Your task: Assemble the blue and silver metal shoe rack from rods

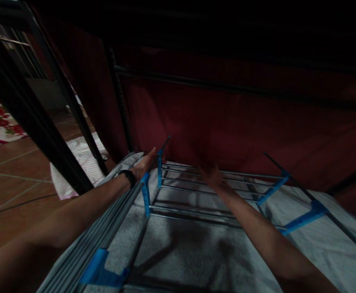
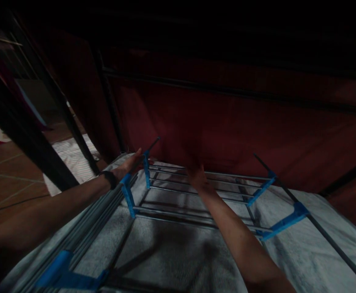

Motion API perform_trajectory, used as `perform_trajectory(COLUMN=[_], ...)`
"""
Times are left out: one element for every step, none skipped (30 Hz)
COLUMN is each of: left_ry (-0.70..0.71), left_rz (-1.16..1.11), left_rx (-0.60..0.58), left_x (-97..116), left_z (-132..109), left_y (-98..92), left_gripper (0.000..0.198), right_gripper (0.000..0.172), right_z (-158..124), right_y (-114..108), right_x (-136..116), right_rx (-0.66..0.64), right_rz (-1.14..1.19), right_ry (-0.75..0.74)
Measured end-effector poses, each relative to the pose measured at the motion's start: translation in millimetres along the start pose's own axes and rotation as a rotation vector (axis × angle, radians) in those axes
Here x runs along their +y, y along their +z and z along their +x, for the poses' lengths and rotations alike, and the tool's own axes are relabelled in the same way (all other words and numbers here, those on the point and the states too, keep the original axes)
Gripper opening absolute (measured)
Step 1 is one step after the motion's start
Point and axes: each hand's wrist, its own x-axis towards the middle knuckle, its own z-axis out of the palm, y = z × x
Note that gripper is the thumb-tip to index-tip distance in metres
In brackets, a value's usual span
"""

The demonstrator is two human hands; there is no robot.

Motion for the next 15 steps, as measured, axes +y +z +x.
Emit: perform_trajectory(left_ry=[-0.049,-0.087,-0.111,-0.117,-0.120,-0.127,-0.134,-0.137,-0.137,-0.135,-0.129,-0.121,-0.118,-0.121,-0.126], left_rz=[-0.036,-0.066,-0.095,-0.112,-0.120,-0.119,-0.115,-0.110,-0.104,-0.098,-0.094,-0.090,-0.084,-0.075,-0.063], left_rx=[-0.010,-0.020,-0.022,-0.019,-0.020,-0.023,-0.025,-0.026,-0.025,-0.020,-0.015,-0.012,-0.011,0.000,0.018], left_x=[1,2,4,5,7,8,10,12,15,17,19,20,21,21,22], left_z=[2,3,4,4,3,2,0,-3,-6,-8,-11,-12,-13,-12,-12], left_y=[0.0,0.2,0.5,1.2,2.3,3.8,5.5,7.2,9.0,10.6,11.8,12.8,13.4,13.6,13.6], left_gripper=[0.071,0.071,0.069,0.067,0.063,0.060,0.056,0.052,0.049,0.046,0.042,0.039,0.035,0.032,0.029], right_gripper=[0.044,0.044,0.044,0.043,0.042,0.041,0.040,0.040,0.040,0.039,0.039,0.038,0.037,0.036,0.036], right_z=[2,3,3,2,1,0,-1,-1,-2,-2,-2,-1,0,2,3], right_y=[2,3,4,4,3,3,2,2,2,2,3,3,4,4,5], right_x=[0,1,3,4,6,7,7,7,7,7,7,7,7,8,9], right_rx=[-0.009,-0.007,0.003,0.015,0.031,0.051,0.075,0.099,0.118,0.127,0.127,0.123,0.120,0.122,0.129], right_rz=[0.005,0.008,0.008,0.008,0.009,0.010,0.009,0.008,0.006,0.004,0.005,0.007,0.011,0.016,0.021], right_ry=[0.014,0.026,0.036,0.038,0.032,0.022,0.015,0.015,0.018,0.022,0.026,0.030,0.034,0.039,0.043])
